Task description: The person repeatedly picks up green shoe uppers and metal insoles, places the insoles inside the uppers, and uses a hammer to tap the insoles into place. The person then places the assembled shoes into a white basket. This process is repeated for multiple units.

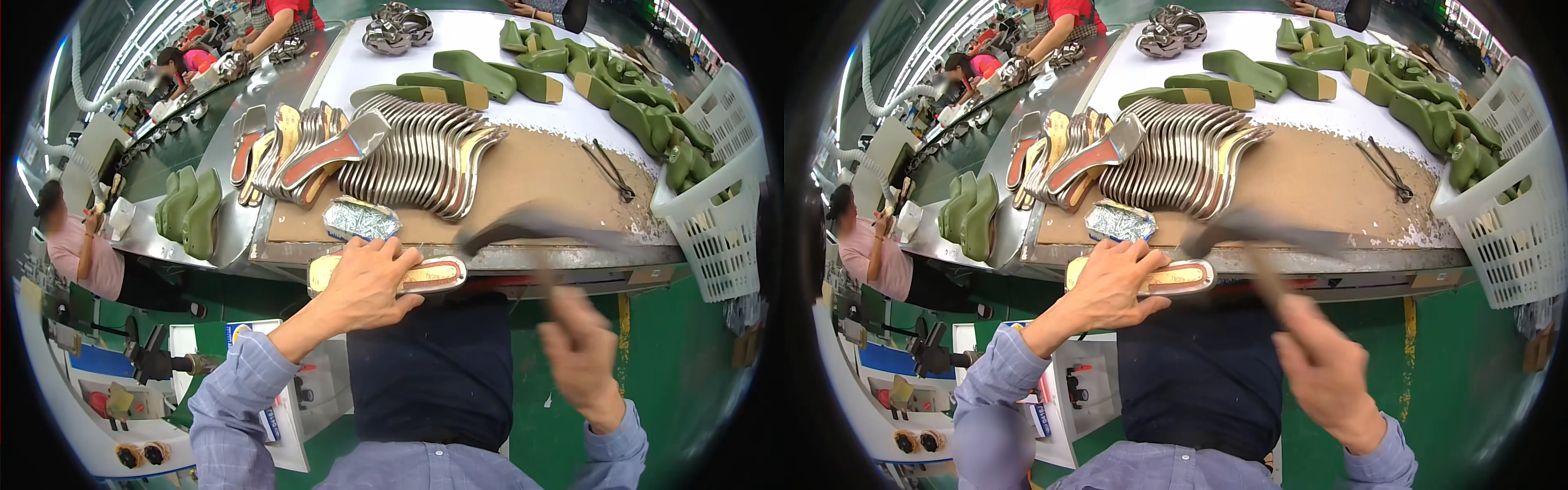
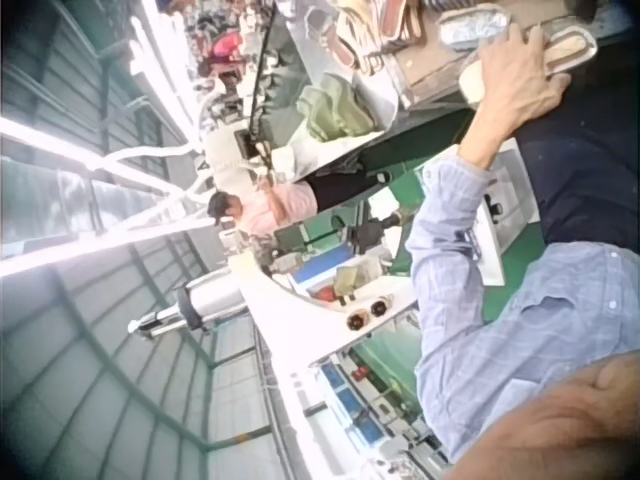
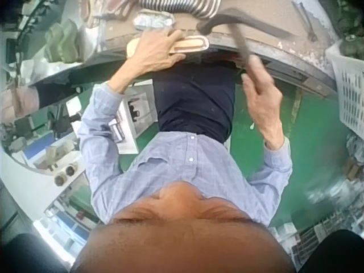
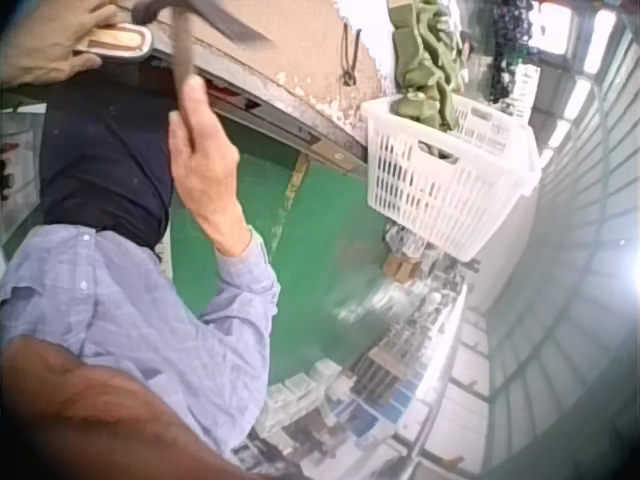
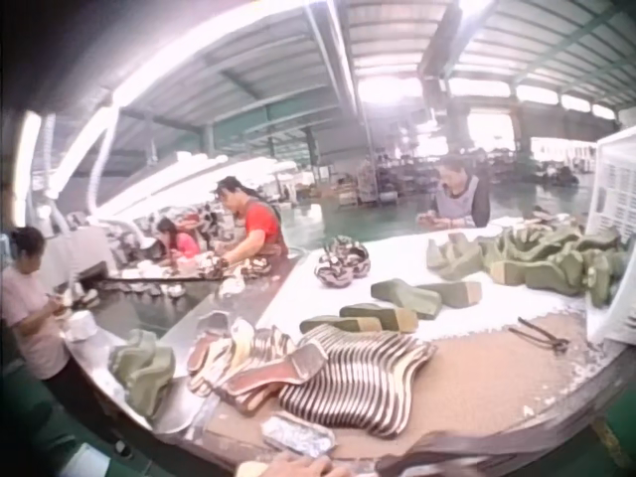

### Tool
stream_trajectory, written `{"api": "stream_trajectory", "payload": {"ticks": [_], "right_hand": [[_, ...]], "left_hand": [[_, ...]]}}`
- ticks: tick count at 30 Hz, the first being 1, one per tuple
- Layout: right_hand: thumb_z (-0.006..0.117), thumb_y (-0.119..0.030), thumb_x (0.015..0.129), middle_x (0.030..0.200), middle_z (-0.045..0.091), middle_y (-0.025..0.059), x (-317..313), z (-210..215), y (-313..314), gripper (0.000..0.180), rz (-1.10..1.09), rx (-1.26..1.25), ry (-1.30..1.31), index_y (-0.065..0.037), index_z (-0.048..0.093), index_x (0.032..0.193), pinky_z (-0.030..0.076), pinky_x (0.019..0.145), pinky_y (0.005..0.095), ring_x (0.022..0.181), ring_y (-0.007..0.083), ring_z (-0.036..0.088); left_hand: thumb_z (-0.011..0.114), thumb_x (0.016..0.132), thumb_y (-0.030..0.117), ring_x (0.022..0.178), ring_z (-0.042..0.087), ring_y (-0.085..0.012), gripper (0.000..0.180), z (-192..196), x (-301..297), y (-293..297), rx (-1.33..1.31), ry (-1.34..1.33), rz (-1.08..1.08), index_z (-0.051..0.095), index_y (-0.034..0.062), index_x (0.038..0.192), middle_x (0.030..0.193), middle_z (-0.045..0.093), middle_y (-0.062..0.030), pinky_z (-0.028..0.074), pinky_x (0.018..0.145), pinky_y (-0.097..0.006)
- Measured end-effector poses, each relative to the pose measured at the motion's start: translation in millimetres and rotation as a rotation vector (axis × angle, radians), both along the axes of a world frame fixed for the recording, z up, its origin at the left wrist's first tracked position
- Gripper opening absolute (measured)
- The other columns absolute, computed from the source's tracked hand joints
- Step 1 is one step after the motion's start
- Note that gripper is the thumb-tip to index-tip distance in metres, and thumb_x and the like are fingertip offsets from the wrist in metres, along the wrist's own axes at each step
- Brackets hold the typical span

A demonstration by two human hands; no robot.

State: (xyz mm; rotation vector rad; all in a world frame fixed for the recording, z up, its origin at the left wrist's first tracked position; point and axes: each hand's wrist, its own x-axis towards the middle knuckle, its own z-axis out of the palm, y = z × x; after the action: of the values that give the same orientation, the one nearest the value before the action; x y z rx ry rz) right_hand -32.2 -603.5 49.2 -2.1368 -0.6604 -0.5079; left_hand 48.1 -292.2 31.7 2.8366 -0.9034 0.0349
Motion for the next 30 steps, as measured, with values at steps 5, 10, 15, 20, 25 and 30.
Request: {"api": "stream_trajectory", "payload": {"ticks": [5,10,15,20,25,30], "right_hand": [[0.072,0.000,0.089,0.118,0.070,0.0215,16.9,21.6,4.5,0.046,-0.080,-0.085,0.028,0.003,0.058,0.132,0.057,0.088,0.0352,0.099,0.0282,0.072],[0.067,0.000,0.091,0.084,0.069,0.0128,-24.0,5.0,-24.0,0.040,0.112,0.842,0.234,0.008,0.057,0.129,0.058,0.076,0.0366,0.085,0.0253,0.071],[0.073,-0.003,0.088,0.121,0.068,0.0223,5.2,-15.5,21.8,0.041,-0.059,0.023,0.264,-0.001,0.063,0.127,0.055,0.092,0.0352,0.109,0.0315,0.070],[0.067,0.001,0.091,0.110,0.066,0.0178,-19.9,-16.5,-25.0,0.053,-0.085,0.388,-0.005,-0.006,0.049,0.140,0.054,0.064,0.0347,0.076,0.0197,0.060],[0.073,-0.002,0.089,0.105,0.072,0.0197,0.5,-41.8,23.2,0.039,-0.068,0.047,0.355,0.000,0.063,0.126,0.057,0.073,0.0368,0.084,0.0225,0.072],[0.069,-0.001,0.091,0.117,0.070,0.0224,16.0,-30.6,3.0,0.042,-0.241,0.021,0.180,-0.003,0.062,0.132,0.056,0.089,0.0375,0.106,0.0342,0.070]], "left_hand": [[0.076,0.079,0.043,0.092,0.062,-0.0290,0.050,-2.2,-4.1,3.2,-0.006,0.004,0.010,0.060,0.0093,0.113,0.096,0.060,-0.0114,0.043,0.079,-0.043],[0.075,0.081,0.045,0.100,0.062,-0.0296,0.052,1.1,0.6,-0.8,0.003,0.080,0.018,0.060,0.0106,0.117,0.103,0.060,-0.0113,0.043,0.086,-0.044],[0.076,0.080,0.045,0.098,0.062,-0.0297,0.052,-3.1,-1.2,3.4,0.024,0.067,0.029,0.059,0.0107,0.116,0.103,0.060,-0.0107,0.043,0.085,-0.043],[0.076,0.080,0.045,0.096,0.062,-0.0295,0.051,-4.7,-4.2,6.1,-0.005,0.043,0.030,0.059,0.0104,0.114,0.101,0.059,-0.0103,0.043,0.083,-0.044],[0.076,0.080,0.044,0.098,0.063,-0.0290,0.051,-5.7,3.4,0.2,0.001,0.047,0.019,0.059,0.0099,0.114,0.101,0.060,-0.0105,0.044,0.083,-0.044],[0.078,0.075,0.044,0.094,0.065,-0.0298,0.055,-9.3,-3.4,2.0,0.020,0.021,0.042,0.059,0.0071,0.112,0.098,0.063,-0.0125,0.047,0.081,-0.044]]}}
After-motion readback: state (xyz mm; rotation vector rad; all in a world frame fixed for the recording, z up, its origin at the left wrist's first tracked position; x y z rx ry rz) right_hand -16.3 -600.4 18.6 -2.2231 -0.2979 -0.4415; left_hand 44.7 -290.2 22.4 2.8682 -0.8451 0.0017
